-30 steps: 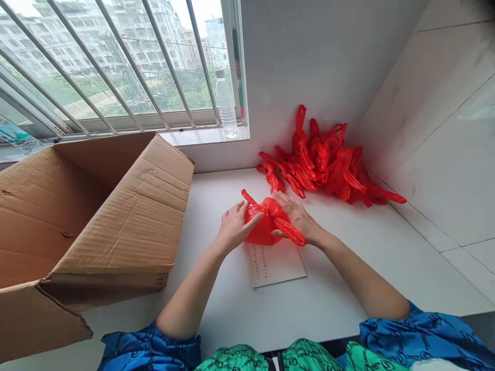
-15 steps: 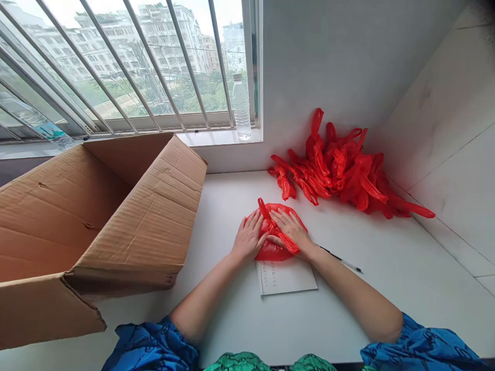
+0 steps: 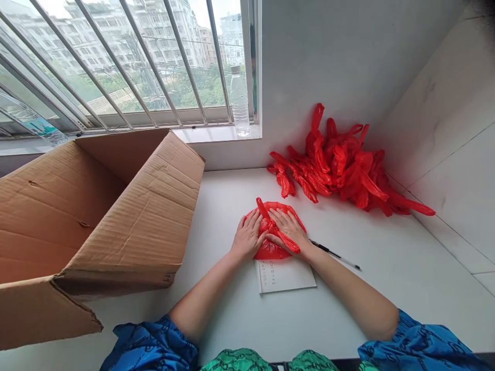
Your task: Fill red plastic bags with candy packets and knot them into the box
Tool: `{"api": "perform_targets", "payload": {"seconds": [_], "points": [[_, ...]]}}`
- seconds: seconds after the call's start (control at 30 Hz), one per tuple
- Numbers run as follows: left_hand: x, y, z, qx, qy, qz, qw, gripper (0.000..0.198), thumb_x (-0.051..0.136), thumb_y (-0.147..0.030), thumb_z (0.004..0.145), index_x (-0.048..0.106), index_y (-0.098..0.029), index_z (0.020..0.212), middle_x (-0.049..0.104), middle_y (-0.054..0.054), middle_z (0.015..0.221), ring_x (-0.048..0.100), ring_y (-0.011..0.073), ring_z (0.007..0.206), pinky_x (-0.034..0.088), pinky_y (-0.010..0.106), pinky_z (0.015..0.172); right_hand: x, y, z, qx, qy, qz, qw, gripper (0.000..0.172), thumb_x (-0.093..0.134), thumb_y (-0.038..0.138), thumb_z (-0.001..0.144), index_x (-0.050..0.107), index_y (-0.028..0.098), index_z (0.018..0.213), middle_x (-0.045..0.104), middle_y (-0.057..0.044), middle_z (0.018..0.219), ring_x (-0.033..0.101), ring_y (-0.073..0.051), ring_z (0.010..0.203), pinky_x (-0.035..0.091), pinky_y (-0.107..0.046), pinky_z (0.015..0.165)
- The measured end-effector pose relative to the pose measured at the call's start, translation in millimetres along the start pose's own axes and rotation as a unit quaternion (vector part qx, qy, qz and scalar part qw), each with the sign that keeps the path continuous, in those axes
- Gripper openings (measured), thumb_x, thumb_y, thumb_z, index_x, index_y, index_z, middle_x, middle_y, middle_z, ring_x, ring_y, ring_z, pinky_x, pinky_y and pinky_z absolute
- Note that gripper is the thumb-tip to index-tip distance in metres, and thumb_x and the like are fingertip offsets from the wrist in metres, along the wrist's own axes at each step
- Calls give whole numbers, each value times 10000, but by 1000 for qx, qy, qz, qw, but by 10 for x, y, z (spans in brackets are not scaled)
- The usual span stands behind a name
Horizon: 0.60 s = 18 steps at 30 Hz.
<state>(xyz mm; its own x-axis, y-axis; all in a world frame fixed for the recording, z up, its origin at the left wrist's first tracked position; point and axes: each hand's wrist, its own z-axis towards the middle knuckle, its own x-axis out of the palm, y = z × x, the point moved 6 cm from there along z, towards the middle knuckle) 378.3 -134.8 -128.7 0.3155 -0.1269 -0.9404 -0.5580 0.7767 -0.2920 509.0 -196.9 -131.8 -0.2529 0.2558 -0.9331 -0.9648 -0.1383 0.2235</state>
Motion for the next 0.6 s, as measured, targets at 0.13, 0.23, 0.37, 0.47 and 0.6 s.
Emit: {"api": "perform_targets", "payload": {"seconds": [0.13, 0.23, 0.37, 0.47, 0.6], "points": [[-135, 13, -10, 9, -41, -105, 994, 415, 395, -363, 1009, 553, -191, 1352, 450, 125, 1535, 377, 256, 1446, 221, 499, 1220, -90, -26, 11, -13, -32, 57, 998, 657, 443, 594, 978, 437, 177, 1486, 431, -124, 1552, 368, -312, 1443, 258, -543, 1196], [-411, 26, -53, 1, -110, -247, 963, 289, 445, -352, 983, 669, -182, 1052, 578, 130, 1371, 510, 258, 1304, 383, 439, 1116, -388, -16, 25, -36, -96, 123, 987, 417, 544, 562, 942, 669, 230, 1163, 620, -113, 1347, 511, -300, 1311, 398, -496, 1088], [-797, -190, -164, 6, -55, -407, 912, 280, 492, -409, 973, 631, -181, 1058, 679, 90, 1083, 628, 226, 1005, 502, 353, 896, -924, 119, 2, -44, -157, 196, 967, 277, 573, 485, 951, 636, 233, 855, 692, -48, 874, 634, -225, 869, 468, -409, 870], [-1060, -510, -287, 30, 37, -425, 904, 479, 634, -465, 899, 525, -225, 1298, 657, 78, 1201, 623, 228, 1033, 498, 332, 890, -1236, 334, -30, -51, -157, 252, 954, 310, 630, 480, 918, 557, 231, 747, 570, 5, 685, 518, -171, 663, 432, -328, 684], [-1348, -813, -454, 26, 70, -347, 935, 649, 808, -521, 720, 544, -226, 1234, 671, 50, 1118, 617, 221, 955, 486, 295, 811, -1519, 688, -106, -116, -143, 326, 927, 419, 675, 495, 882, 453, 218, 660, 436, 37, 619, 388, -127, 585, 345, -280, 574]]}}
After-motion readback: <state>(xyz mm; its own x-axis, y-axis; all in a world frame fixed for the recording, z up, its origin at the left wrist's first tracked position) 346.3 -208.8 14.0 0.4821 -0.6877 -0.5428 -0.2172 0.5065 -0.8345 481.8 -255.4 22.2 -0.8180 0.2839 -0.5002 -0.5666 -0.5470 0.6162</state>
